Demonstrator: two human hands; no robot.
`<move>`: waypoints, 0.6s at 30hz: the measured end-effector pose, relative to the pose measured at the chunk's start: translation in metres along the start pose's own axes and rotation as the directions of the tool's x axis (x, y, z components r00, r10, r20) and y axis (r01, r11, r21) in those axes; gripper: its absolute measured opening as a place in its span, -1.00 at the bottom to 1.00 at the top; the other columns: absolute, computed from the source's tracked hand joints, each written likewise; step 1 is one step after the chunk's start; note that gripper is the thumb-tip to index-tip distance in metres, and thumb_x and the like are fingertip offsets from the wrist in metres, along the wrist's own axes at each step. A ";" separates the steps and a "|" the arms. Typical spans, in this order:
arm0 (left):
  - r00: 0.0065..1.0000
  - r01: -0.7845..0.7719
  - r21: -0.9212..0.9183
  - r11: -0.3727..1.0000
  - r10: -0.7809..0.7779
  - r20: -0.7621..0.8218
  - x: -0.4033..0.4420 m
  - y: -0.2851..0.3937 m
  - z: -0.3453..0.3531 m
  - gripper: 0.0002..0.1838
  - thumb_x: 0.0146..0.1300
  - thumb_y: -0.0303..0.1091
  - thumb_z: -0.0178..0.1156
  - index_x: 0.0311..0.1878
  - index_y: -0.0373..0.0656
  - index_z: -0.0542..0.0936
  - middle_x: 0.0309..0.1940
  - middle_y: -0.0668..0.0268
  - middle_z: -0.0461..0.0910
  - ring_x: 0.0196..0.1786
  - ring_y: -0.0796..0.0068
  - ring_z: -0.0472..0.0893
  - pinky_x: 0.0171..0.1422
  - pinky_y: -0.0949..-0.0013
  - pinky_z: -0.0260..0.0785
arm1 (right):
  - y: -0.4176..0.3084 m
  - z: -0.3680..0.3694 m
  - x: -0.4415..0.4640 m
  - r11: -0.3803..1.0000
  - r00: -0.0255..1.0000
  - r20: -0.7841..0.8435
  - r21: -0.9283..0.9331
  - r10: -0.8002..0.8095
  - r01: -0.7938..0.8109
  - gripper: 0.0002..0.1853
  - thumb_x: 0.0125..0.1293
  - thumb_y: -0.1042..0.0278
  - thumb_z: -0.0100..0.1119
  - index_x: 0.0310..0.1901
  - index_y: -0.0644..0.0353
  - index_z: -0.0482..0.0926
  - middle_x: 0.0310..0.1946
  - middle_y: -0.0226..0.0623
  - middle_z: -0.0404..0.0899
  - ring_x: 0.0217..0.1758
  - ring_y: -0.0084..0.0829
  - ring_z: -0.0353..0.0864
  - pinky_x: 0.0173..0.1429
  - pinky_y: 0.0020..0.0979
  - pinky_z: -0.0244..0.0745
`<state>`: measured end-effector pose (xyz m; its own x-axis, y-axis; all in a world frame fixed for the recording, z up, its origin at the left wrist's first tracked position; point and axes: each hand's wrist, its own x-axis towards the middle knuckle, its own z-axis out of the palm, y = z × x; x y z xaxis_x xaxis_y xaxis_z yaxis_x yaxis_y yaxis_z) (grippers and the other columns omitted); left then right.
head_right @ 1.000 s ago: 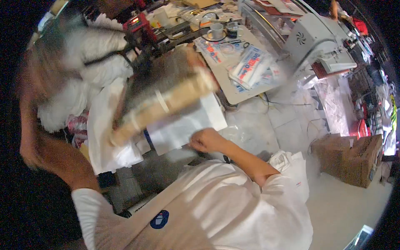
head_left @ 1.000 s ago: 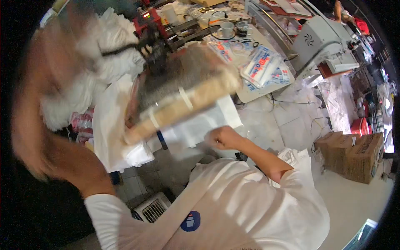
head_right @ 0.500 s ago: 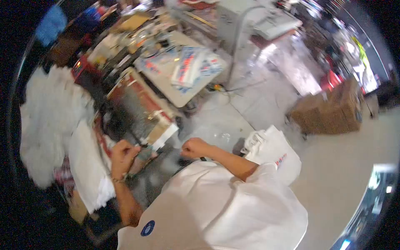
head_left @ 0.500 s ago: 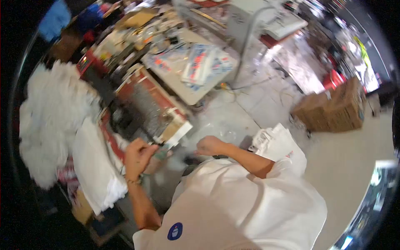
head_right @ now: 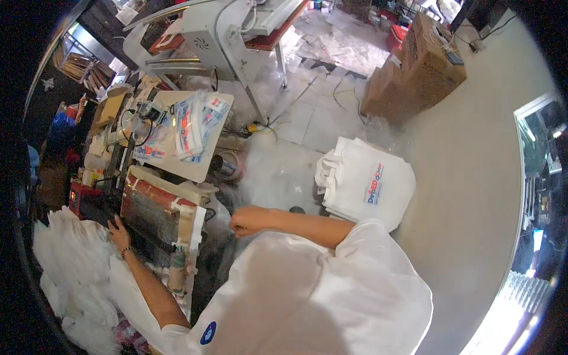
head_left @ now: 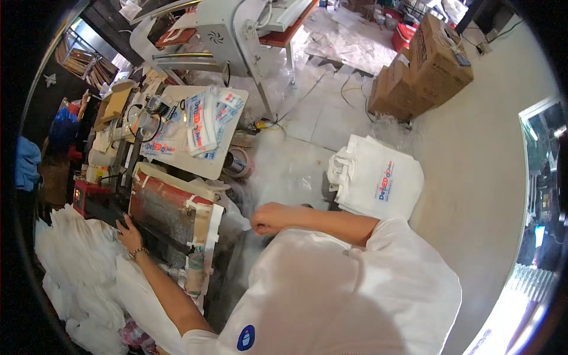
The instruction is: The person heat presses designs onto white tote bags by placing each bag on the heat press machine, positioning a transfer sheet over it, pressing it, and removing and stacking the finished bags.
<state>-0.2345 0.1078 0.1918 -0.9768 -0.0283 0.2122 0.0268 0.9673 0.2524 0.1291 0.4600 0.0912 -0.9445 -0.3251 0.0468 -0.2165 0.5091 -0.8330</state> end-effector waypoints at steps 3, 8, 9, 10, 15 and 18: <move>0.993 -0.033 -0.035 0.999 0.029 -0.119 0.013 -0.025 0.017 -0.02 0.25 0.54 -0.24 0.48 -0.07 0.21 0.29 -0.33 0.20 0.24 -0.36 0.37 0.28 -0.12 0.29 | -0.030 -0.006 0.033 0.974 0.978 -0.007 -0.098 -0.206 0.205 -0.75 0.16 0.12 0.27 -0.36 0.16 0.63 -0.36 -0.17 0.63 -0.22 -0.05 0.61 -0.20 -0.08 0.46; 0.989 0.133 0.085 0.987 -0.128 -0.070 -0.002 -0.002 0.001 -0.02 0.21 0.54 -0.17 0.48 -0.03 0.19 0.30 -0.33 0.20 0.24 -0.33 0.39 0.28 -0.13 0.30 | -0.110 0.004 0.097 0.843 0.848 -0.013 -0.117 -0.530 0.525 -0.73 0.09 0.11 0.35 -0.33 0.13 0.64 -0.28 -0.15 0.60 -0.12 -0.06 0.58 -0.13 -0.09 0.45; 0.984 0.176 0.113 0.978 -0.170 -0.057 -0.002 -0.001 0.000 -0.01 0.20 0.54 -0.14 0.48 -0.03 0.19 0.31 -0.32 0.19 0.24 -0.32 0.40 0.27 -0.13 0.31 | -0.122 0.012 0.108 0.776 0.781 -0.064 -0.183 -0.621 0.603 -0.73 0.07 0.09 0.37 -0.34 0.11 0.64 -0.25 -0.18 0.59 -0.07 -0.09 0.57 -0.07 -0.09 0.44; 0.984 0.172 0.116 0.978 -0.166 -0.059 -0.001 -0.003 0.001 -0.01 0.20 0.54 -0.14 0.48 -0.03 0.19 0.31 -0.32 0.19 0.24 -0.32 0.40 0.27 -0.13 0.31 | -0.131 0.022 0.117 0.776 0.780 -0.069 -0.183 -0.622 0.603 -0.73 0.07 0.09 0.37 -0.34 0.11 0.64 -0.25 -0.18 0.59 -0.07 -0.09 0.57 -0.07 -0.09 0.44; 0.986 0.156 0.082 0.984 -0.150 -0.066 0.000 -0.008 0.002 -0.07 0.23 0.47 -0.09 0.47 -0.05 0.21 0.32 -0.30 0.25 0.25 -0.27 0.42 0.24 -0.15 0.33 | -0.141 0.067 0.140 0.611 0.659 -0.074 -0.462 -0.749 0.643 -0.55 -0.08 -0.01 0.45 -0.13 -0.08 0.61 -0.23 -0.32 0.57 -0.01 -0.23 0.54 0.17 -0.08 0.24; 0.995 0.082 0.009 0.997 -0.082 -0.055 -0.002 -0.011 0.001 -0.09 0.25 0.44 -0.08 0.46 -0.08 0.21 0.23 -0.25 0.39 0.22 -0.24 0.46 0.25 -0.12 0.33 | -0.144 0.074 0.144 0.678 0.764 0.008 -0.457 -0.645 0.576 -0.48 -0.12 0.00 0.46 -0.07 -0.09 0.56 -0.25 -0.37 0.57 -0.01 -0.28 0.54 0.14 -0.18 0.24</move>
<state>-0.2329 0.0976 0.1879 -0.9627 -0.1208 0.2421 -0.0553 0.9638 0.2609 0.0428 0.2806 0.1773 -0.5805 -0.5829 0.5685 -0.8038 0.5218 -0.2858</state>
